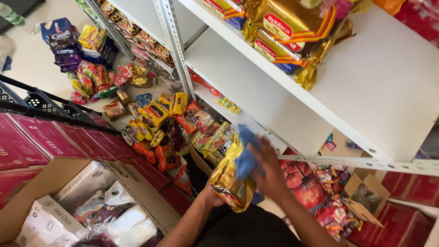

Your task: Wiping snack packages with a cloth and organizing them on storage shelves.

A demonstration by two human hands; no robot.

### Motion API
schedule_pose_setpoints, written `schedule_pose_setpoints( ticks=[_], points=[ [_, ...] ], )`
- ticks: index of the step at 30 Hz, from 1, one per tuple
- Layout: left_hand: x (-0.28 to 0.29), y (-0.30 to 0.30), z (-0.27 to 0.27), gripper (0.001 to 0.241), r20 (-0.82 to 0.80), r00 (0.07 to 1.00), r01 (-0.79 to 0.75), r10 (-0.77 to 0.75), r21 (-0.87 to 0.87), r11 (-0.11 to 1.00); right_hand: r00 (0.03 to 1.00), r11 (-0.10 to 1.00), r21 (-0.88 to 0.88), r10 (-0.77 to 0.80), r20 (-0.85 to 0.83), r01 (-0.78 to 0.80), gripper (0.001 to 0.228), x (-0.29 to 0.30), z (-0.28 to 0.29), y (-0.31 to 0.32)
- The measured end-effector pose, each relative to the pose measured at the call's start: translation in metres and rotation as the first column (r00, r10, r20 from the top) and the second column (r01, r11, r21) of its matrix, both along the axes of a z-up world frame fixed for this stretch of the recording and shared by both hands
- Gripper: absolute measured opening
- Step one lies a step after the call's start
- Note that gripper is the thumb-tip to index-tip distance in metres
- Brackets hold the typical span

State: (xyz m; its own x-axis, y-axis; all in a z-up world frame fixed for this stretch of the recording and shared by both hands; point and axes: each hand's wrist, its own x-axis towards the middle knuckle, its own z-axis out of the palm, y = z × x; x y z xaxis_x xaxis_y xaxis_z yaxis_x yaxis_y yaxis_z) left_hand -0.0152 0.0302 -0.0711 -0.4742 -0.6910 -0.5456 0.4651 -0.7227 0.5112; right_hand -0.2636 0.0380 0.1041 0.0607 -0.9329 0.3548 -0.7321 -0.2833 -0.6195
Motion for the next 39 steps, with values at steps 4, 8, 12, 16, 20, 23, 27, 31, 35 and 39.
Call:
schedule_pose_setpoints(
  ticks=[4, 8, 12, 16, 20, 23, 27, 31, 35, 39],
  points=[
    [-0.003, -0.021, 0.0, 0.056, 0.008, 1.0, 0.02, -0.019, -0.05, 0.999, 0.998, 0.998, 0.029, -0.049, 0.037, 0.048, 0.056, 0.003, 0.006, 0.0],
    [0.001, -0.006, -0.002, 0.056, 0.033, 0.999, 0.009, -0.007, -0.041, 0.999, 0.994, 0.992, 0.078, 0.1, -0.041, -0.096, 0.053, 0.041, 0.059, 0.025],
    [0.01, -0.007, -0.001, 0.056, 0.066, 0.998, 0.024, -0.02, -0.051, 0.998, 0.959, 0.997, -0.039, 0.046, -0.28, -0.059, 0.051, 0.035, 0.072, 0.009],
    [0.012, -0.006, -0.001, 0.056, 0.083, 0.996, 0.045, -0.039, -0.061, 0.997, 0.995, 0.995, 0.031, -0.096, 0.031, 0.095, 0.051, 0.012, 0.057, -0.011],
    [0.02, -0.012, -0.001, 0.056, 0.109, 0.994, 0.038, -0.029, -0.084, 0.996, 0.997, 0.999, 0.052, -0.018, 0.081, 0.014, 0.051, 0.041, 0.056, 0.014],
    [0.024, -0.008, -0.003, 0.056, 0.128, 0.991, 0.043, -0.031, -0.087, 0.995, 0.985, 0.984, 0.044, 0.17, 0.007, -0.17, 0.057, 0.062, 0.062, 0.039],
    [0.031, -0.012, 0.002, 0.056, 0.154, 0.987, 0.065, -0.049, -0.101, 0.993, 0.976, 0.977, -0.106, 0.169, -0.135, -0.184, 0.058, 0.044, 0.052, 0.022],
    [0.036, -0.007, 0.001, 0.057, 0.182, 0.981, 0.083, -0.061, -0.116, 0.99, 0.993, 0.99, 0.08, -0.116, 0.034, 0.113, 0.051, 0.025, 0.054, 0.007],
    [0.034, -0.011, 0.002, 0.057, 0.2, 0.977, 0.101, -0.072, -0.138, 0.985, 0.998, 1.0, -0.001, -0.03, 0.049, 0.03, 0.051, 0.054, 0.063, 0.022],
    [0.034, -0.01, -0.002, 0.057, 0.223, 0.971, 0.121, -0.085, -0.156, 0.98, 0.977, 0.977, 0.02, 0.213, -0.016, -0.213, 0.064, 0.065, 0.059, 0.045]
  ],
)
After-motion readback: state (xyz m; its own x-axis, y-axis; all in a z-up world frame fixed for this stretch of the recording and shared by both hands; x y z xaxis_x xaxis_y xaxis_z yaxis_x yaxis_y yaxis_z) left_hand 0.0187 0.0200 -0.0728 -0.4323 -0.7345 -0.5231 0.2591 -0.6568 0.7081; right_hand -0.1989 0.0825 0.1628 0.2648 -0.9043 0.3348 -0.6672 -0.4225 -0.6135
